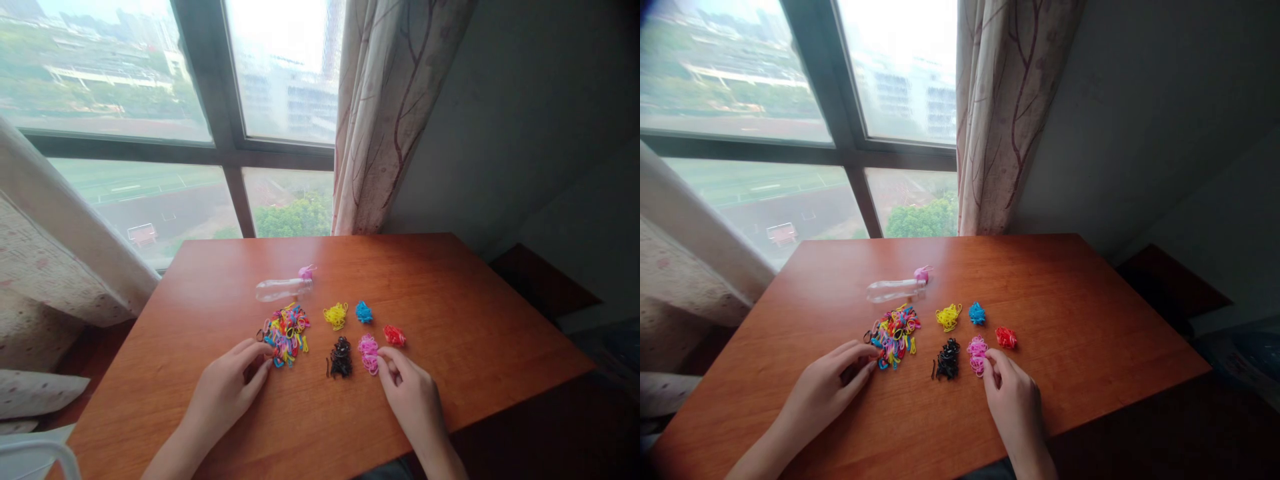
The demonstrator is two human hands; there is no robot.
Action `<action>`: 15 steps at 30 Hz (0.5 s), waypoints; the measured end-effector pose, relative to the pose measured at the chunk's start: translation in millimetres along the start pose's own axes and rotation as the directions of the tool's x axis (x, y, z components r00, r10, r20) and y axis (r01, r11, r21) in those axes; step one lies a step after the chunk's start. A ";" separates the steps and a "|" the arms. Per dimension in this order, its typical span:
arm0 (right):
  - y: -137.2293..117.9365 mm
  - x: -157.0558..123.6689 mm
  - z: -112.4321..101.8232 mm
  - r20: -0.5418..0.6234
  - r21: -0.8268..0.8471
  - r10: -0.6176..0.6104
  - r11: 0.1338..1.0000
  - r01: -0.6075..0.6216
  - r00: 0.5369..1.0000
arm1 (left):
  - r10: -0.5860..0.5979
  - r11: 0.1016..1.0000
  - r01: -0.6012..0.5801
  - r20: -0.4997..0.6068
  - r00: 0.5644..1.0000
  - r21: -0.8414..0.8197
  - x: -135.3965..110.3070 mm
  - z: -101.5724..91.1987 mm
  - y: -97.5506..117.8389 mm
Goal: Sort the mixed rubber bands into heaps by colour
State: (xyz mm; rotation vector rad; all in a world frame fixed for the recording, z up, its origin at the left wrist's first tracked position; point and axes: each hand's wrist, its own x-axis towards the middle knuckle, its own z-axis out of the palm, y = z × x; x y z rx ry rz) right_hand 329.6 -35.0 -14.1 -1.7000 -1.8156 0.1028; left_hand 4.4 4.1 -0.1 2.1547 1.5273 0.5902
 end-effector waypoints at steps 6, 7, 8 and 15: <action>-22.8 -3.8 5.4 -0.003 0.097 -0.039 0.995 0.039 0.999 | -0.011 1.000 0.011 0.015 1.000 0.029 -0.3 0.1 2.5; -29.0 -4.7 7.5 0.000 0.115 -0.051 0.992 0.050 0.999 | -0.012 1.000 0.011 0.016 1.000 0.027 0.0 0.0 2.9; -35.6 -5.8 9.8 0.006 0.132 -0.063 0.989 0.062 0.998 | -0.011 1.000 0.010 0.013 1.000 0.024 0.2 -0.2 3.4; -78.5 -14.6 26.7 0.116 0.221 -0.163 0.966 0.135 0.980 | -0.023 1.000 0.023 -0.004 1.000 -0.019 2.1 -3.1 8.0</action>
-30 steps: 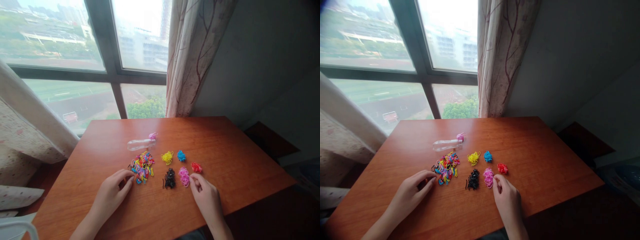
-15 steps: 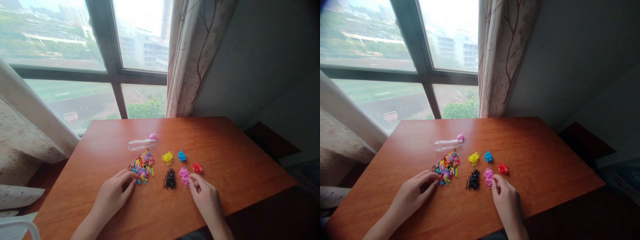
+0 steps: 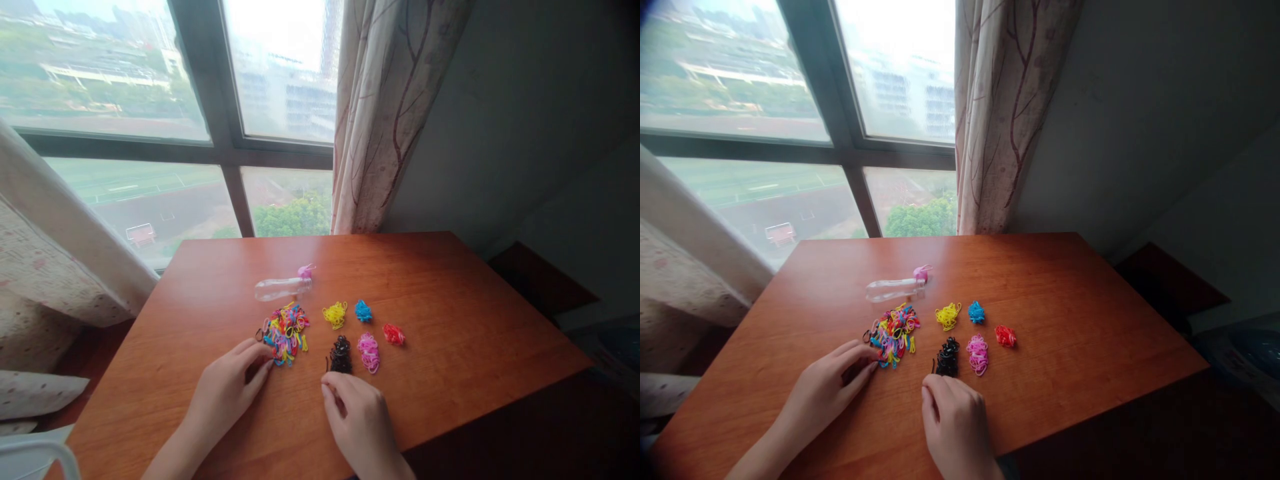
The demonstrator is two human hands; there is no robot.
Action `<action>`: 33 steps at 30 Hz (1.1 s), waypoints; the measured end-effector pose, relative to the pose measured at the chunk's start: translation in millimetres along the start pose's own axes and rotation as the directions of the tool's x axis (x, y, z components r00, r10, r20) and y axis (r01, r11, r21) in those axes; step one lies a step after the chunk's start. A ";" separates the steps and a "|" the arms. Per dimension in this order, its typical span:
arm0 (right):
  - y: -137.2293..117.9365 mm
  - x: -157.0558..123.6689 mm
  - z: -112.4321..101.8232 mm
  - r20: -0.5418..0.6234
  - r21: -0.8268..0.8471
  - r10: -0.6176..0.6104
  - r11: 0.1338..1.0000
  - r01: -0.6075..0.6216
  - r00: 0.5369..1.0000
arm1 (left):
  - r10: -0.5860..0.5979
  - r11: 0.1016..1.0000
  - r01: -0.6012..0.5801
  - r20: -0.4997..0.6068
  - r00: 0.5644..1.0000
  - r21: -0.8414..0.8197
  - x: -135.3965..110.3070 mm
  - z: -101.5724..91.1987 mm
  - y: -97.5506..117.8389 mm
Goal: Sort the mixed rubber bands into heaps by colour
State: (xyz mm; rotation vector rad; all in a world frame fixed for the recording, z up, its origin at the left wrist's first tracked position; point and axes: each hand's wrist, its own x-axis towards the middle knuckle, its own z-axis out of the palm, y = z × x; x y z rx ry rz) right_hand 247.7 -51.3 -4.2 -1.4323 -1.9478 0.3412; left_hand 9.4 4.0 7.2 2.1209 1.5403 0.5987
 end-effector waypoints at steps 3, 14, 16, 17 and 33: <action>-11.0 -0.1 9.0 0.048 0.027 -0.018 1.000 0.017 0.999 | -0.002 0.999 0.003 0.016 1.000 -0.046 -0.6 -1.5 0.3; -17.0 -4.8 24.8 0.103 0.017 -0.042 0.999 0.041 0.994 | -0.042 0.972 0.044 0.011 0.999 -0.231 1.3 -7.7 5.1; -16.9 -4.7 24.4 0.098 0.015 -0.044 0.999 0.043 0.994 | -0.051 0.974 0.048 -0.007 0.999 -0.221 2.3 -6.3 5.8; -16.9 -4.5 24.2 0.095 0.011 -0.044 0.999 0.044 0.994 | -0.054 0.978 0.049 -0.018 0.998 -0.205 2.6 -5.2 5.9; -17.9 -3.7 24.5 0.112 -0.005 -0.032 0.999 0.033 0.993 | -0.025 0.984 0.014 -0.059 0.998 -0.180 3.0 -2.2 7.8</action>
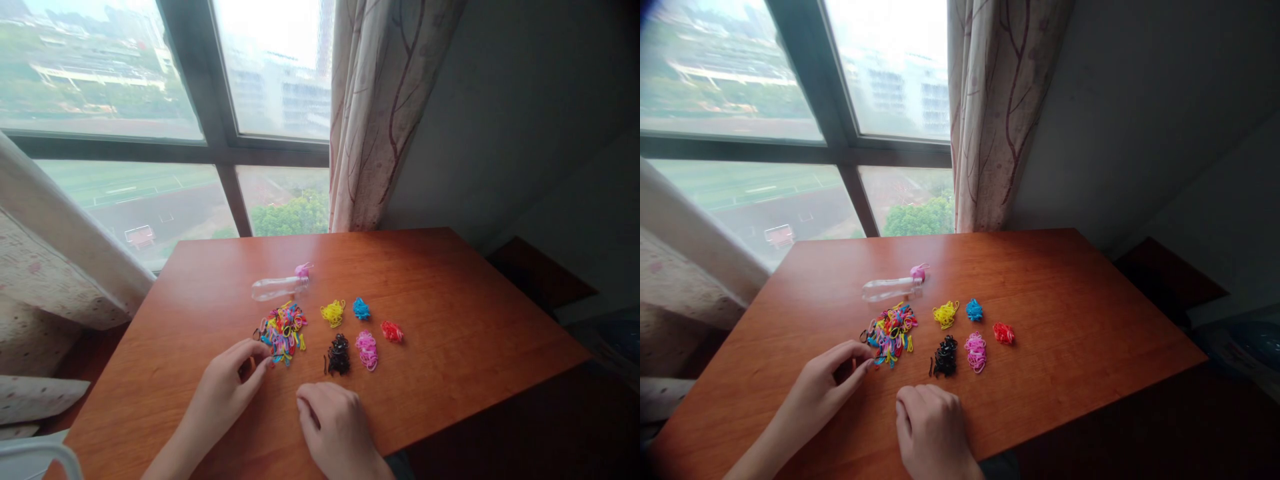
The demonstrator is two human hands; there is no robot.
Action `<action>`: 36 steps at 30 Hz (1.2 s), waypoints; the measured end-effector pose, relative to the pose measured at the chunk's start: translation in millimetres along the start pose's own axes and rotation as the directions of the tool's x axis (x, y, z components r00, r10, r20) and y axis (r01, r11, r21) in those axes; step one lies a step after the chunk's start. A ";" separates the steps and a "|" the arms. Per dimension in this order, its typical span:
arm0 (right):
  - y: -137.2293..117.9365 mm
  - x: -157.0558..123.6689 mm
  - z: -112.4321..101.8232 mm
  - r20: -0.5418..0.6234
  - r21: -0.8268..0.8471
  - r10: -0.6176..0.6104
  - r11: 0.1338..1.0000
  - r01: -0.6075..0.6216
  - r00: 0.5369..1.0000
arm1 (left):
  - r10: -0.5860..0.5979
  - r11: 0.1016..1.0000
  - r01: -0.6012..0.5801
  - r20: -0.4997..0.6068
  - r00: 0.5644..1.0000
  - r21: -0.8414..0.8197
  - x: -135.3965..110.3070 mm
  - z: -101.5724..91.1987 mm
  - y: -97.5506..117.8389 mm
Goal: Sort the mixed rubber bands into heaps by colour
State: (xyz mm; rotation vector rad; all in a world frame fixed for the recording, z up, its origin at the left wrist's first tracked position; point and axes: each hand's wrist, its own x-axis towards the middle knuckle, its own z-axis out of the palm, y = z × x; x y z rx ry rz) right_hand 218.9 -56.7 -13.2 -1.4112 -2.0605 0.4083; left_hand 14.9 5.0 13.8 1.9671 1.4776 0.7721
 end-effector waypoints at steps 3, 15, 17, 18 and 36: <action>-0.1 -0.2 -1.4 0.003 0.011 0.005 1.000 -0.005 1.000 | -0.008 1.000 0.008 0.021 1.000 -0.012 0.2 -1.5 3.2; -12.3 19.9 -2.4 -0.053 0.204 0.047 0.978 -0.035 0.997 | 0.026 0.994 -0.001 0.225 0.974 -0.111 -7.2 -8.7 13.4; -14.2 24.3 0.1 -0.048 0.217 0.028 0.976 -0.017 0.998 | 0.022 0.994 0.003 0.231 0.973 -0.106 -8.8 -9.6 12.4; -14.5 25.7 1.5 -0.041 0.220 0.021 0.975 -0.011 0.999 | 0.018 0.995 0.006 0.229 0.973 -0.104 -9.4 -10.2 12.0; -2.6 -0.6 -3.7 -0.069 0.186 0.112 0.978 -0.098 0.991 | 0.044 0.997 -0.030 0.202 0.979 -0.071 4.8 -0.7 23.5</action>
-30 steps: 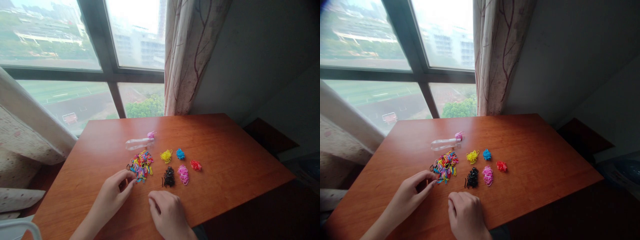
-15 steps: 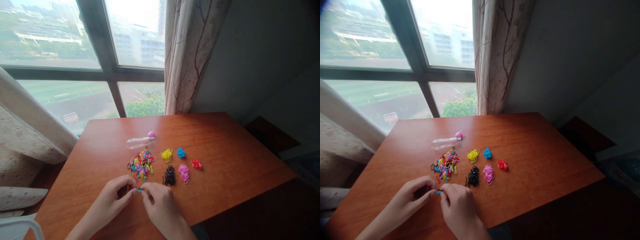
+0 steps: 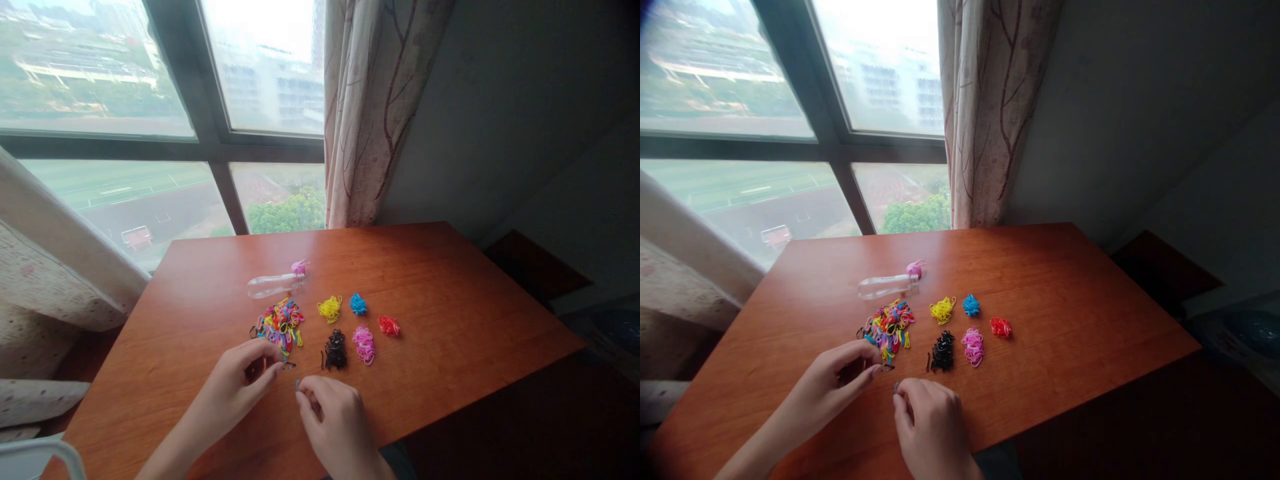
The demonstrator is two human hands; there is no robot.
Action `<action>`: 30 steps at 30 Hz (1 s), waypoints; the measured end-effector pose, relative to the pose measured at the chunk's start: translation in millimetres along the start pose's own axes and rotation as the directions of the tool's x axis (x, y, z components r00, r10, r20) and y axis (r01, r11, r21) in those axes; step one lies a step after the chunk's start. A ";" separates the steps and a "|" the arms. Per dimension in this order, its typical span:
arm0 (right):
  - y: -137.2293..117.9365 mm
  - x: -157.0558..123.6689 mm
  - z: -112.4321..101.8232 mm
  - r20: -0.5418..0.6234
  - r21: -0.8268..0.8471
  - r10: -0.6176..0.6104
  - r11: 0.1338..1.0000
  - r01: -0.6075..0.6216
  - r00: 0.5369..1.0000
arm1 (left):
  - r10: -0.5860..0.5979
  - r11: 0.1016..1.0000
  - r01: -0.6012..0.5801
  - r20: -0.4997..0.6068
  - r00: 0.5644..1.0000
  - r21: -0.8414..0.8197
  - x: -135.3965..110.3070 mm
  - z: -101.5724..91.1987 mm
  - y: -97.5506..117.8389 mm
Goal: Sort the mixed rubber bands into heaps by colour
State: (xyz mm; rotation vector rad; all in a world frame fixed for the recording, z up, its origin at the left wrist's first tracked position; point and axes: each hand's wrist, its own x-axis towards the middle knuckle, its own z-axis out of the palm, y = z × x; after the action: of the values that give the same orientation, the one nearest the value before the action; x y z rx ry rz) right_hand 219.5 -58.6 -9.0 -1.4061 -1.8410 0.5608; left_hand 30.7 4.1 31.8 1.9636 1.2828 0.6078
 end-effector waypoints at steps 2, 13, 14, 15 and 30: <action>3.7 -4.4 -8.6 -0.010 -0.029 0.000 1.000 -0.001 1.000 | 0.026 0.998 -0.026 -0.002 1.000 0.062 9.1 7.8 10.6; 29.7 -24.3 -32.4 -0.061 -0.098 -0.046 0.994 0.040 0.997 | 0.044 0.946 -0.079 0.117 0.992 0.314 54.6 46.1 44.9; 30.9 -24.9 -33.1 -0.061 -0.100 -0.043 0.994 0.037 0.997 | 0.042 0.940 -0.080 0.121 0.992 0.331 55.3 47.0 44.7; 31.8 -25.3 -33.9 -0.061 -0.100 -0.037 0.995 0.031 0.997 | 0.041 0.936 -0.081 0.122 0.992 0.341 55.4 47.6 44.2; 70.1 43.5 -94.1 -0.157 -0.258 0.054 0.962 -0.093 0.986 | 0.123 0.961 -0.094 -0.096 0.988 0.259 15.6 10.7 2.0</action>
State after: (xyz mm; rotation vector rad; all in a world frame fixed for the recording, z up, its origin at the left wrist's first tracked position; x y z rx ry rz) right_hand 330.4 -4.7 12.6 -1.6512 -1.7974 0.2424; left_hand 45.6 14.7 26.6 2.2502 1.3847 0.6405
